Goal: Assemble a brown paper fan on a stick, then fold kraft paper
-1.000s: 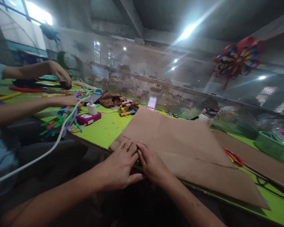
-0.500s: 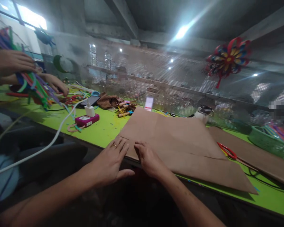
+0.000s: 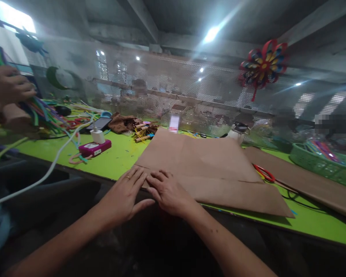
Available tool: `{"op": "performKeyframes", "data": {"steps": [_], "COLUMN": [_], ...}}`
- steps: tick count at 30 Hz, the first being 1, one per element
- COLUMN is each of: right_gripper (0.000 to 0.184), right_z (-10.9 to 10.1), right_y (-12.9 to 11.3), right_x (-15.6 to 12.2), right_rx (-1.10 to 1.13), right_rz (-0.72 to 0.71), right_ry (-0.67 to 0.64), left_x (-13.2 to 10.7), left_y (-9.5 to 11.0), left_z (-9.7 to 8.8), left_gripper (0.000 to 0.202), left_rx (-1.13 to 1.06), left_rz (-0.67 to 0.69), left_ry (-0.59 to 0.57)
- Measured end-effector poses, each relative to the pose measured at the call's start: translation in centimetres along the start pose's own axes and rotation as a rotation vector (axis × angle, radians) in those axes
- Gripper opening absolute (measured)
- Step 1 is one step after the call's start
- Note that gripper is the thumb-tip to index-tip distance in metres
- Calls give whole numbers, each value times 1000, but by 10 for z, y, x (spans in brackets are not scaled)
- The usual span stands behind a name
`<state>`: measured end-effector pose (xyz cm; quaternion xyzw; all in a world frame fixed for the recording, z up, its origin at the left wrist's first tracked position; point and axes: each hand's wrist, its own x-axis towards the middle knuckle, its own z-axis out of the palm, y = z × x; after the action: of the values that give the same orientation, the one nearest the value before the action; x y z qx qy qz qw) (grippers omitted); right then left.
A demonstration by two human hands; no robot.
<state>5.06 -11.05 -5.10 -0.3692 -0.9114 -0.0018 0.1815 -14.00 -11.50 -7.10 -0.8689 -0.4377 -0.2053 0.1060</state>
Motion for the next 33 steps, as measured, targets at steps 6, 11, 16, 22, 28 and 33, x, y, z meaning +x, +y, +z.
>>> {"op": "performKeyframes", "data": {"steps": [6,11,16,22,28,33], "right_gripper": [53,54,58,74,86,81], "right_z": [1,1,-3,-13,-29,-44], "right_y": [-4,-4,-3,0,7,17], "right_x": [-5,-6,-3,-26,-85,-127], "right_rx": [-166,-232,-296,-216,-210,-237], "right_rz": [-6,-52,-75,25,291,422], "right_ry": [-56,-39,-20,-12,-34,-39], "left_x": [10,47,65,67,73,75], "left_y": [-3,-7,-3,-3,3,3], "left_z": [-13,-29,-14,-4,-6,-7], "left_gripper": [70,43,45,63,71,72], "left_rx": [35,-62,-119,-124,-41,-51], "left_rz": [27,192,239,176,157,135], "left_ry": [-10,-125,-159,-266,-323,-320]}}
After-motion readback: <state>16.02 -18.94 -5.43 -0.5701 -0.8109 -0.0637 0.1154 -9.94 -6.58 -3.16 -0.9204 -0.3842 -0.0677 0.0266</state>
